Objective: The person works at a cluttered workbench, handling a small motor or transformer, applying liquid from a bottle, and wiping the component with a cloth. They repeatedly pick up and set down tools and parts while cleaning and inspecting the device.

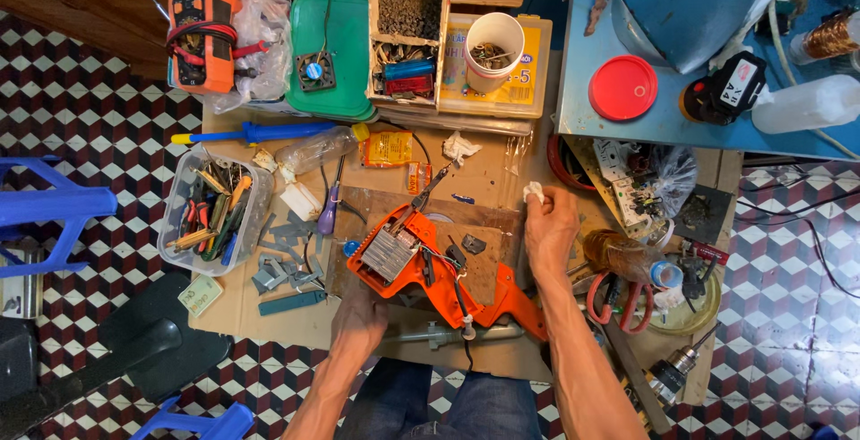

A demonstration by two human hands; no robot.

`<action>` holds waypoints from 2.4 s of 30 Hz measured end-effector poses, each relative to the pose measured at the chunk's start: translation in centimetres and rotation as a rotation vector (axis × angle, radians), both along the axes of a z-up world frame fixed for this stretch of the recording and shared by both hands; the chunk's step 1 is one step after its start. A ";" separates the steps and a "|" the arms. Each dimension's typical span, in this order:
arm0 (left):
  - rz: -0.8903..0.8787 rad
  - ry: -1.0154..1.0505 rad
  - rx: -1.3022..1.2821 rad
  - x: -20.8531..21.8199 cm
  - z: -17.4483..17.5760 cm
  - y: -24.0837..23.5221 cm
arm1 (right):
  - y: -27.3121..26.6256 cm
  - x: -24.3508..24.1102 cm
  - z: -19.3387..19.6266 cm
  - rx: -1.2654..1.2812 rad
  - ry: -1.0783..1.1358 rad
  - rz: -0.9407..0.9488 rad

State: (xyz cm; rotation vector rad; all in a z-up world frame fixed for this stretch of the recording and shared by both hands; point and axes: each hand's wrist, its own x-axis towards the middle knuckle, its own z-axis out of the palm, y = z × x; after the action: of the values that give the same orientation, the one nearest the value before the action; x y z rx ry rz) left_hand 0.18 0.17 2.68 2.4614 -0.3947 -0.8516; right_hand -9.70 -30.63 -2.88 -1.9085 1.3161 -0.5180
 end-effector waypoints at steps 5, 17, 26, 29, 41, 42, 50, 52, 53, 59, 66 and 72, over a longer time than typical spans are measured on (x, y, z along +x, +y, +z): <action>0.077 -0.416 -0.161 0.1 8.1 -0.1 | 3.1 1.1 1.7 -0.025 -0.025 0.356; 0.094 -0.512 -0.373 -1.2 14.0 -7.2 | 1.2 -1.8 -0.5 -0.026 0.156 0.210; 0.084 -0.439 -0.366 -1.5 14.6 -10.3 | -4.1 2.0 -1.3 0.180 0.101 0.305; 0.076 -0.435 -0.351 -1.1 14.4 -11.1 | -4.2 4.1 -2.5 0.285 0.100 0.525; -0.001 -0.382 -0.470 -0.2 15.3 -15.0 | -3.1 3.5 -5.1 0.165 0.302 0.502; -0.005 -0.386 -0.468 0.0 15.5 -15.2 | -3.1 3.3 -5.1 0.169 0.321 0.500; 0.093 -0.290 -0.336 1.7 16.1 -15.2 | -2.0 1.3 -2.2 0.020 0.153 0.291; 0.090 -0.311 -0.357 1.7 16.2 -15.3 | -0.8 -0.4 -0.3 0.063 0.084 0.100; 0.087 -0.320 -0.365 1.7 16.4 -15.3 | 0.2 -1.5 0.6 0.134 0.103 -0.030; -0.045 -0.294 -0.375 0.8 18.2 -16.6 | 3.3 -5.0 2.0 0.383 0.011 -0.462; -0.681 -0.064 -0.283 -3.4 13.2 -19.6 | 5.6 -9.1 3.5 0.467 -0.260 -0.547; -0.894 0.006 0.091 -6.8 -1.3 -26.3 | 7.7 -13.0 7.6 0.528 -0.320 -0.660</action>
State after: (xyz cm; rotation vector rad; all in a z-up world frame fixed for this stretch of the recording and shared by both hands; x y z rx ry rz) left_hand -6.63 -26.12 1.37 2.3184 -1.5430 -1.2147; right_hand -22.69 -22.93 4.70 -0.9028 1.6486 -0.6776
